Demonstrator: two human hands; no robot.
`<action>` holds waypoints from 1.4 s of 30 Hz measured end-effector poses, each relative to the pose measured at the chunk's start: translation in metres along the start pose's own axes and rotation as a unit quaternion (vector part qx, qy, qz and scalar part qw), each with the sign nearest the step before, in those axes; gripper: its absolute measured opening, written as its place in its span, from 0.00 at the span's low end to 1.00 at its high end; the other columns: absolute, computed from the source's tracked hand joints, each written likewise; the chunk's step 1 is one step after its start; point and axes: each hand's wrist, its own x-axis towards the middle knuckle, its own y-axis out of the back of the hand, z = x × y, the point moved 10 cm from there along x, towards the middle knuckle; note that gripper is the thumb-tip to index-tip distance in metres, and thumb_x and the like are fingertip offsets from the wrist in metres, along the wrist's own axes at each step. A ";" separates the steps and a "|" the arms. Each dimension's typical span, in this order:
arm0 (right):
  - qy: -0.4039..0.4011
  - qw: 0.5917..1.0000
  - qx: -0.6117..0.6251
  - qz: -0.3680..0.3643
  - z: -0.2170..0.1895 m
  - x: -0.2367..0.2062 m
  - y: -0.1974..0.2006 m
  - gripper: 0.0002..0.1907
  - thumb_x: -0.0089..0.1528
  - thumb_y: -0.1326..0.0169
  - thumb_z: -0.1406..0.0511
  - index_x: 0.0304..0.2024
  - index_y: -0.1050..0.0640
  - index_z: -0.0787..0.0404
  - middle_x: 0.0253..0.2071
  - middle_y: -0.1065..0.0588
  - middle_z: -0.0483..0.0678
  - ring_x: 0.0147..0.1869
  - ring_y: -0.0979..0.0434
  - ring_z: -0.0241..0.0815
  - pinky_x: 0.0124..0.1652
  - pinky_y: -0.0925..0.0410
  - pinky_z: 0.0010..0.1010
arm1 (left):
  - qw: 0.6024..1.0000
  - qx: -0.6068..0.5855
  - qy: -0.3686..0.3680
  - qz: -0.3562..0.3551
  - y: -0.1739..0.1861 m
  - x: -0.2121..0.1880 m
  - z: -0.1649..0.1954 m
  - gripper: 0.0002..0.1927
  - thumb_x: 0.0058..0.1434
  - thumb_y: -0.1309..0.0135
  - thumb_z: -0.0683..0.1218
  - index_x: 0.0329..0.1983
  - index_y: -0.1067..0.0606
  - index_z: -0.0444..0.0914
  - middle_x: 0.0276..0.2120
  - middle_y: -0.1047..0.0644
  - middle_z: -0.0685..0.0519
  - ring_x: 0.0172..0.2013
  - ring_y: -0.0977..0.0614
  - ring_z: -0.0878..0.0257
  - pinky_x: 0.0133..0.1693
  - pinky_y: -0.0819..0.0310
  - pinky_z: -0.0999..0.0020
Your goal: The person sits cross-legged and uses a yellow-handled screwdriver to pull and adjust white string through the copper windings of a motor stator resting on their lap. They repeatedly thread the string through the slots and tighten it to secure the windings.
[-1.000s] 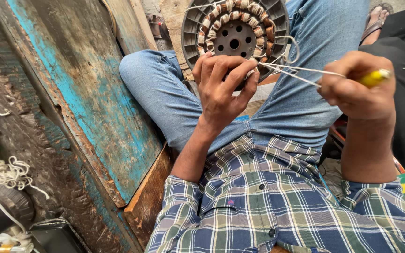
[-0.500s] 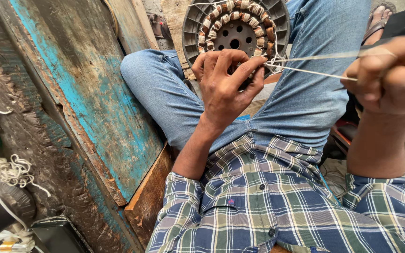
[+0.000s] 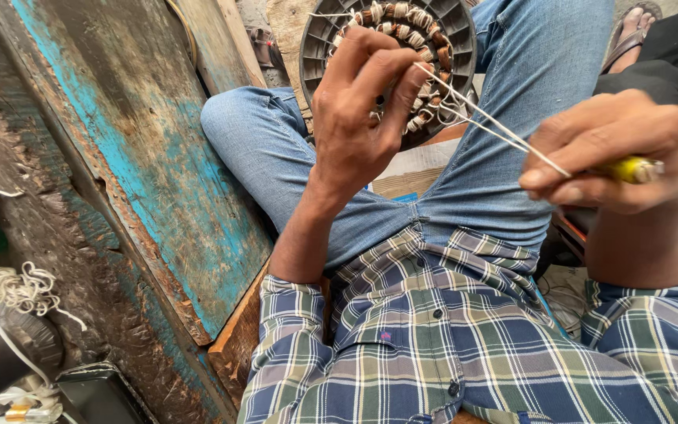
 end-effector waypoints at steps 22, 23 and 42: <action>-0.007 0.885 -0.457 0.084 0.072 -0.002 -0.005 0.05 0.69 0.37 0.71 0.46 0.22 0.62 0.49 0.23 0.48 0.42 0.18 0.39 0.38 0.26 0.26 | 0.898 -0.289 -0.328 0.047 0.131 -0.003 0.095 0.12 0.68 0.42 0.44 0.40 0.31 0.31 0.19 0.31 0.53 0.16 0.32 0.66 0.15 0.41 0.70; -0.015 0.903 -0.422 0.086 0.077 -0.006 -0.004 0.05 0.69 0.39 0.70 0.44 0.23 0.63 0.49 0.23 0.48 0.43 0.18 0.41 0.39 0.25 0.26 | 0.898 -0.292 -0.324 0.056 0.129 -0.003 0.093 0.12 0.67 0.42 0.45 0.40 0.29 0.31 0.19 0.31 0.53 0.15 0.32 0.67 0.15 0.42 0.70; -0.086 0.791 -0.497 0.347 -0.009 -0.059 0.099 0.19 0.60 0.40 0.63 0.49 0.23 0.69 0.39 0.20 0.56 0.27 0.25 0.41 0.27 0.32 0.28 | 0.922 -0.203 -0.321 0.073 0.148 -0.008 0.104 0.11 0.66 0.40 0.48 0.39 0.23 0.33 0.17 0.30 0.57 0.15 0.34 0.72 0.16 0.47 0.71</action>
